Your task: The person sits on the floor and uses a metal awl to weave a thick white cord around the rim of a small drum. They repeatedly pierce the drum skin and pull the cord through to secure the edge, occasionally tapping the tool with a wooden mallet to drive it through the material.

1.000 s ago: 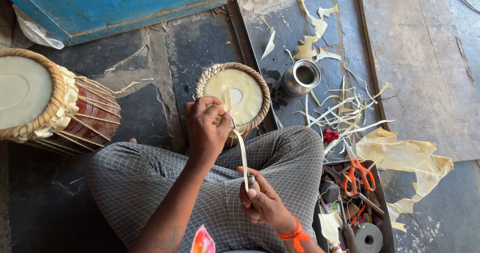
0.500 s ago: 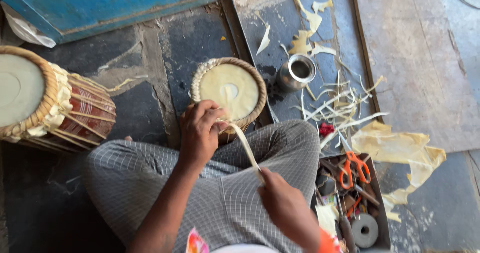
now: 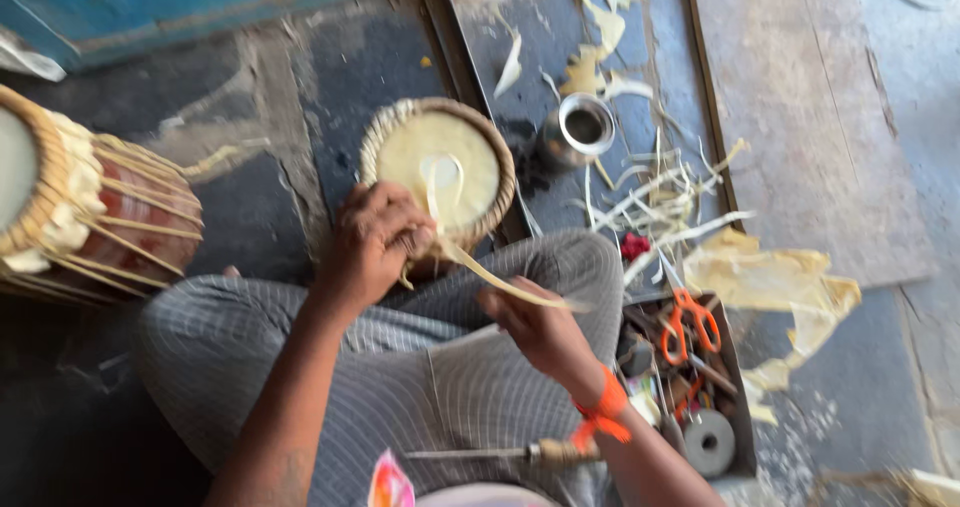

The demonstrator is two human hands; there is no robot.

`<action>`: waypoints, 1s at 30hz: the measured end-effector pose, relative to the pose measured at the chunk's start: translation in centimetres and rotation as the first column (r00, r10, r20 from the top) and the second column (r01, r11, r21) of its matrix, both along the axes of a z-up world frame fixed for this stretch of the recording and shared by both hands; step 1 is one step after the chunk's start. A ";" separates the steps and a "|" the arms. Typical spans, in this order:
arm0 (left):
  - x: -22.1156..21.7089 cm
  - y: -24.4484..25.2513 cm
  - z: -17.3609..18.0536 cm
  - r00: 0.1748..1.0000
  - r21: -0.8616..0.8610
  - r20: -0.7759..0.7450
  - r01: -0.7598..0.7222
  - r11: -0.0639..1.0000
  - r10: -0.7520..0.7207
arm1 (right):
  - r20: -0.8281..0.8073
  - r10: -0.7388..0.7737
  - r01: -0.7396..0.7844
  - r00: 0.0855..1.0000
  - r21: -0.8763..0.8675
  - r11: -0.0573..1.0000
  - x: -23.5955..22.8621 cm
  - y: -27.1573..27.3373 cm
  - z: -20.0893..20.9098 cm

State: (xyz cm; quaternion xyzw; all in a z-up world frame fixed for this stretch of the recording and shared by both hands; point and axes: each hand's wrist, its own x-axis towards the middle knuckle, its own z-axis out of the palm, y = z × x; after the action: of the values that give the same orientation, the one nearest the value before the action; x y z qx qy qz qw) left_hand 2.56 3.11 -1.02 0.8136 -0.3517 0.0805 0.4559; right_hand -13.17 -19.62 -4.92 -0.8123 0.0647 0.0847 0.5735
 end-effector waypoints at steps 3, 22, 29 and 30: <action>0.3 -0.6 0.5 1.000 0.000 -0.018 -0.013 1.000 0.013 | -0.179 -0.108 0.169 0.978 0.374 0.912 5.5 2.3 0.2; -0.6 -0.4 2.3 0.996 0.320 0.086 -0.001 0.947 -0.028 | 0.056 -0.148 0.137 0.987 0.161 0.977 4.3 -4.0 2.7; -0.5 -0.9 0.9 0.974 0.291 0.190 0.063 0.955 -0.122 | -0.046 0.146 -0.136 0.988 0.173 0.975 5.4 0.7 3.6; -0.6 -0.5 0.5 0.977 0.278 0.163 0.084 0.957 -0.134 | -0.063 0.163 -0.148 0.985 0.201 0.968 5.0 1.0 3.4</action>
State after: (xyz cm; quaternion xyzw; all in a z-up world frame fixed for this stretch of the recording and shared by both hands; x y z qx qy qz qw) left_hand 1.96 2.64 -0.52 0.8368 -0.4436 0.0799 0.3108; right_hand -8.13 -18.61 -1.55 -0.7507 0.0150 0.1674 0.6389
